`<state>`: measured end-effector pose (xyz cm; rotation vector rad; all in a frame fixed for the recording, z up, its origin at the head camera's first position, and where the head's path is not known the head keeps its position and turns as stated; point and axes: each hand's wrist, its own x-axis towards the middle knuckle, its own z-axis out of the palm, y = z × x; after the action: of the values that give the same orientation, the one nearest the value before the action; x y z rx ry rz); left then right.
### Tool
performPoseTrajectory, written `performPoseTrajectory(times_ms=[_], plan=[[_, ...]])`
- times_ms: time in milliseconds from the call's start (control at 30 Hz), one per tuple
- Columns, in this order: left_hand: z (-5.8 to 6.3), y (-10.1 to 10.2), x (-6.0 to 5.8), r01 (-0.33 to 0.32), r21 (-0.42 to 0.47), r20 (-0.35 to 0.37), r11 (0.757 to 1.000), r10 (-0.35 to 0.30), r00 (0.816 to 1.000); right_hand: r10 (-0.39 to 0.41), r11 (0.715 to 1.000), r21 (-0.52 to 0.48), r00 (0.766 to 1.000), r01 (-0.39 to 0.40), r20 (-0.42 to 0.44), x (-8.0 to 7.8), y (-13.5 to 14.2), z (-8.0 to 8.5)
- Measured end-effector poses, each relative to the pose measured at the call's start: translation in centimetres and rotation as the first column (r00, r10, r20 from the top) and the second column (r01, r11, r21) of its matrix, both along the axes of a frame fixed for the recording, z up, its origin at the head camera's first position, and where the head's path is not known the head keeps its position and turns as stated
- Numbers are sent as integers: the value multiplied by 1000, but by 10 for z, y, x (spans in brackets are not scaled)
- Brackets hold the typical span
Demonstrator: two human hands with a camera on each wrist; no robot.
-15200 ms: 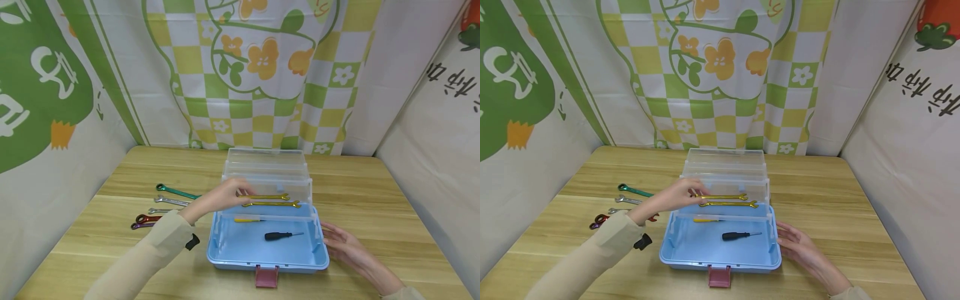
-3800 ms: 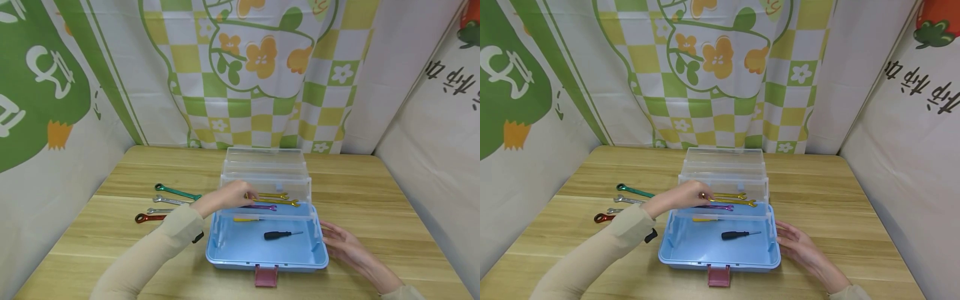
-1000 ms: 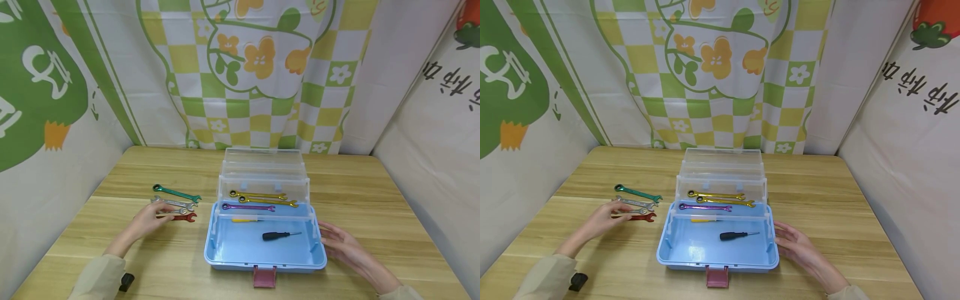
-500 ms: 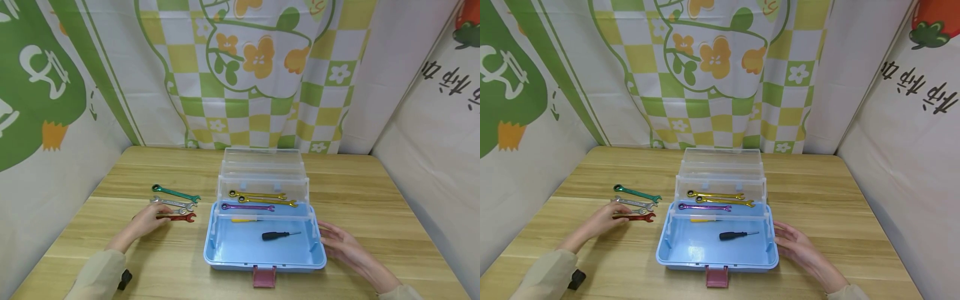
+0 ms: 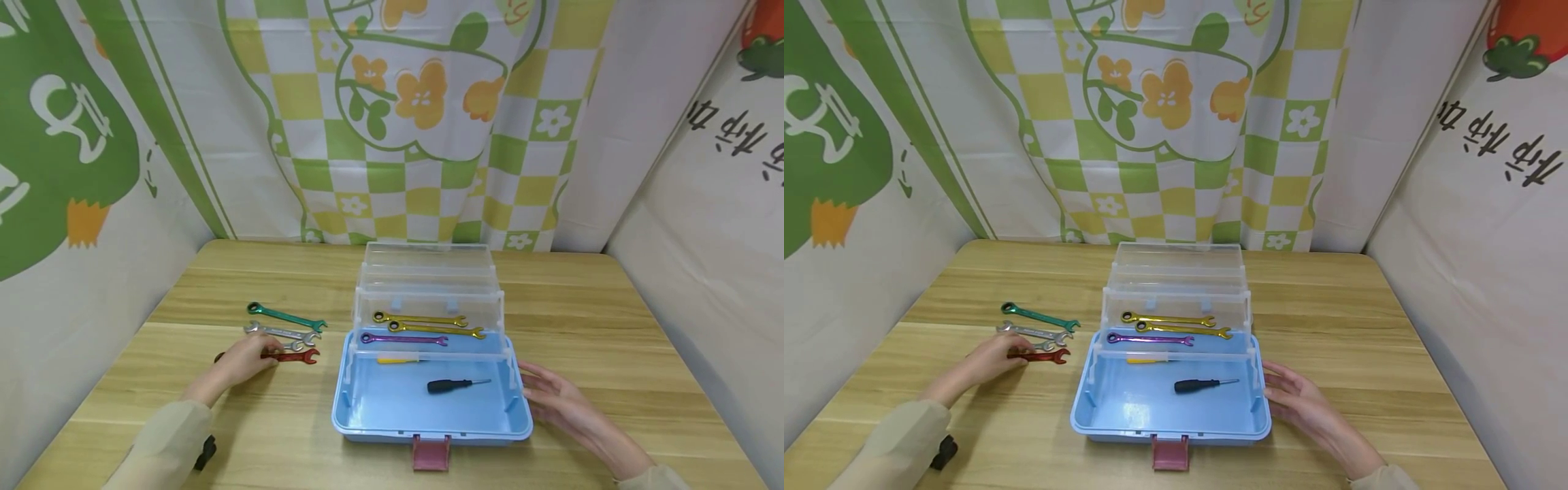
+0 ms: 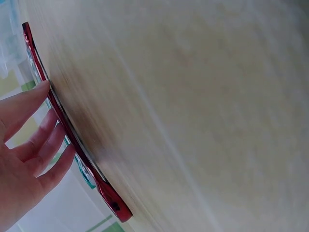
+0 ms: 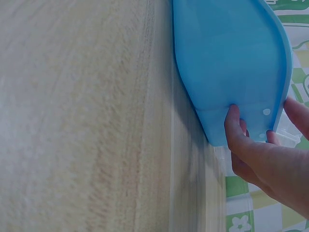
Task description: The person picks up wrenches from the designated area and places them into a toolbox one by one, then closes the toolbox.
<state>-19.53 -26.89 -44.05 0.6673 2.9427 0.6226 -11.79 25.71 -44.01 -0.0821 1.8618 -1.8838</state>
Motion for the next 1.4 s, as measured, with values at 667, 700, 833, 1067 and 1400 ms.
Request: performPoseTrajectory(times_ms=[667, 700, 833, 1067, 1400], plan=[[1, 0, -6, 3, 40, 58, 999, -5, 998, -5, 1000, -7, 1000, 5, -2, 1, 0, -1], [1, 0, -7, 3, 42, 60, 999, -6, 998, -5, 1000, -8, 1000, 5, -3, 1, 0, -1], [1, 1, -7, -4, 41, 59, 999, 1, 998, -5, 1000, -12, 1000, 5, -4, 1, 0, -1], [0, -1, -7, -23, 56, 64, 998, 19, 998, -3, 1000, -13, 1000, 3, -3, 0, 0, 0], [2, -3, -2, -25, 86, 32, 996, 22, 999, -3, 1000, -10, 1000, 3, 3, -1, 0, 0]])
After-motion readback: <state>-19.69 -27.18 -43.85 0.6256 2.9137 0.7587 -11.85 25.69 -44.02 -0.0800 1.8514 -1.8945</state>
